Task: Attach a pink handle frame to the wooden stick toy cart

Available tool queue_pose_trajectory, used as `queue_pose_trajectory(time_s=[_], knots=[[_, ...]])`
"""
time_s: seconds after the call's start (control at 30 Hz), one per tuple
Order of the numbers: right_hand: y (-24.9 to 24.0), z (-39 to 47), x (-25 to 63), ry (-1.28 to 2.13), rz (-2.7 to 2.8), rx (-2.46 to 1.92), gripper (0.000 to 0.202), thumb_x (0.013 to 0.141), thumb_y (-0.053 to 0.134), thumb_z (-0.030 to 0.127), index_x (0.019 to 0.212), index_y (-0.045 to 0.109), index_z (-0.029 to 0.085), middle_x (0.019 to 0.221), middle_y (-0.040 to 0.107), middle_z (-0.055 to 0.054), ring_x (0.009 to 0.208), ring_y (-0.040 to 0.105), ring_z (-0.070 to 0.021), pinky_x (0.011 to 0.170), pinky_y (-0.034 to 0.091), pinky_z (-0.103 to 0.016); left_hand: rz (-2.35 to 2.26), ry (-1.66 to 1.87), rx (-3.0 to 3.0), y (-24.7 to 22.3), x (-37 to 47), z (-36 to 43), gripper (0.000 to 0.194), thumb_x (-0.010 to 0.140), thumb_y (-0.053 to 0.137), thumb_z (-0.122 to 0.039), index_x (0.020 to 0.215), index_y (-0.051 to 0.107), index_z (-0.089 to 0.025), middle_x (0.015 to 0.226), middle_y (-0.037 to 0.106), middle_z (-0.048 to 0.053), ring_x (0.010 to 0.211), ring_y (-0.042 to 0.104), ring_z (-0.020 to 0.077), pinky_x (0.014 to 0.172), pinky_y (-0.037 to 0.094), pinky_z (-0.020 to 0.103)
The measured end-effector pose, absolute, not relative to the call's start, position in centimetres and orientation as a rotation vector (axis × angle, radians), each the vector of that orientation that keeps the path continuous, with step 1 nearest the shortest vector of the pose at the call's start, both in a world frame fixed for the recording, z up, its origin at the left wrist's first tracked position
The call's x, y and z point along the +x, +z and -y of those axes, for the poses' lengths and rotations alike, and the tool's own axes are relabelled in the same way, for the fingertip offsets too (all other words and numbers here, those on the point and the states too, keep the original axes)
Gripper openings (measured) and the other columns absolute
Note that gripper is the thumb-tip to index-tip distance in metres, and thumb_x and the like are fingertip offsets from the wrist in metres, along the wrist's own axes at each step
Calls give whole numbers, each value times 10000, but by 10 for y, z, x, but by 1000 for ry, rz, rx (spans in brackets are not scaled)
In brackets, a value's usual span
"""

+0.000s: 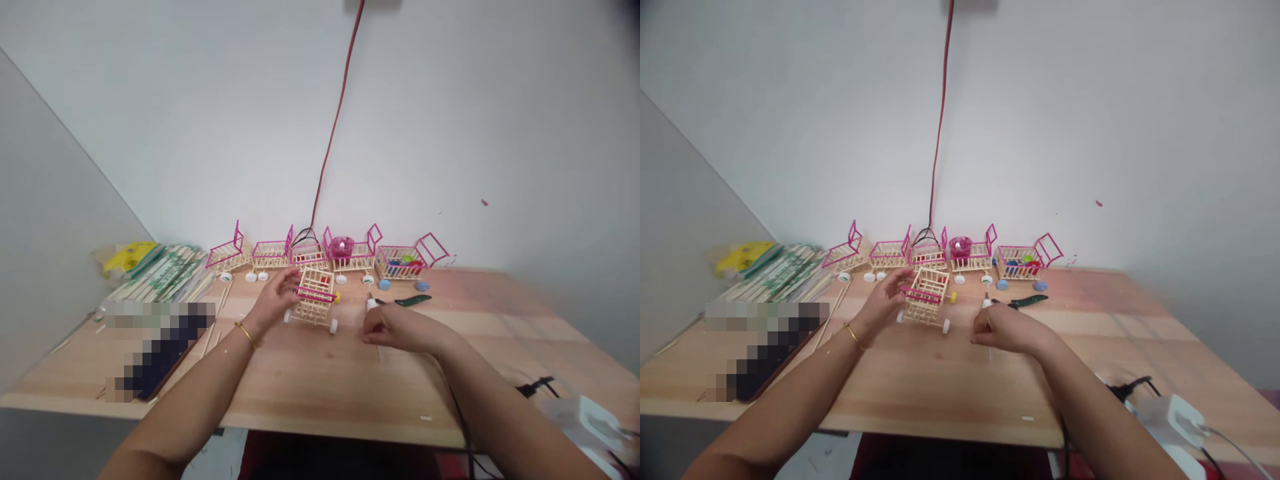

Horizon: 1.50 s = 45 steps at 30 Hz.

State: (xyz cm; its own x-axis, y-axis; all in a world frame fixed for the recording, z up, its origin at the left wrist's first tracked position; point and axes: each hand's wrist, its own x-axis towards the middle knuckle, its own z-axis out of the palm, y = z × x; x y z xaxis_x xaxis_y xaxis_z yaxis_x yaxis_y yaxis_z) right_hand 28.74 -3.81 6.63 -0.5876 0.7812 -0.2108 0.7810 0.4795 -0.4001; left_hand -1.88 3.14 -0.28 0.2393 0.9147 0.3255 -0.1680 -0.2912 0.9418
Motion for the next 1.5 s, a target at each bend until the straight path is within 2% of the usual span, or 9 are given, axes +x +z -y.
queue_pose_trajectory(time_s=[0.1,0.2,0.23,0.43,0.6,0.67,0.87,1.07,1.5], knots=[[81,31,291,680,2591,-1406,179,888,599,262,822,754,202,804,748,-30,698,632,-158,619,401,-254,-733,1204,1472,-5,-19,-33,917,537,948,-492,1331,596,-200,1310,621,151,1178,598,300,997,493,394],[91,12,292,339,2406,-1459,194,901,580,274,815,742,212,772,739,-28,678,629,-171,619,409,-270,-758,1135,1516,-4,-19,-33,942,552,954,-430,1378,561,-208,1351,598,155,1182,597,297,1002,498,407],[94,3,291,212,2338,-1451,183,894,590,274,804,737,214,768,736,-27,692,636,-176,632,417,-273,-774,1117,1526,-3,-19,-32,915,573,945,-409,1378,560,-209,1354,599,152,1174,602,289,994,504,406],[102,-47,275,33,2220,-1507,258,889,623,263,1124,710,202,898,764,-59,760,680,-199,688,461,-286,-859,1043,1578,2,-18,-28,650,711,852,-374,1290,621,-189,1261,667,113,1028,657,228,898,544,363],[98,-75,259,-64,2230,-1536,403,876,665,243,1271,652,166,1100,762,-135,919,701,-257,796,475,-329,-778,1081,1576,1,-18,-27,557,778,802,-458,1239,666,-177,1238,699,117,1106,662,252,976,517,372],[96,-82,254,-84,2258,-1529,380,895,653,246,1266,659,163,1106,764,-141,944,702,-264,811,469,-334,-762,1102,1543,0,-19,-29,547,791,781,-507,1215,684,-175,1223,711,121,1131,659,263,996,507,380],[100,-95,252,-125,2291,-1493,183,957,564,232,1051,718,204,998,783,-78,906,702,-215,788,442,-286,-772,1109,1526,-8,-21,-36,524,765,780,-576,1077,737,-156,1074,748,99,1013,674,246,937,512,355],[106,-97,266,-197,2096,-1581,261,997,463,319,1115,642,171,848,764,-95,738,683,-233,660,410,-297,-790,1105,1492,-13,-19,-36,531,772,763,-599,1070,733,-160,1050,748,85,988,667,238,904,511,341],[99,-97,258,-253,2082,-1549,168,925,549,256,1031,656,185,848,770,-87,735,690,-222,667,421,-292,-787,1059,1470,-13,-18,-34,611,739,764,-659,1095,726,-164,1083,736,95,980,664,243,876,518,344]])
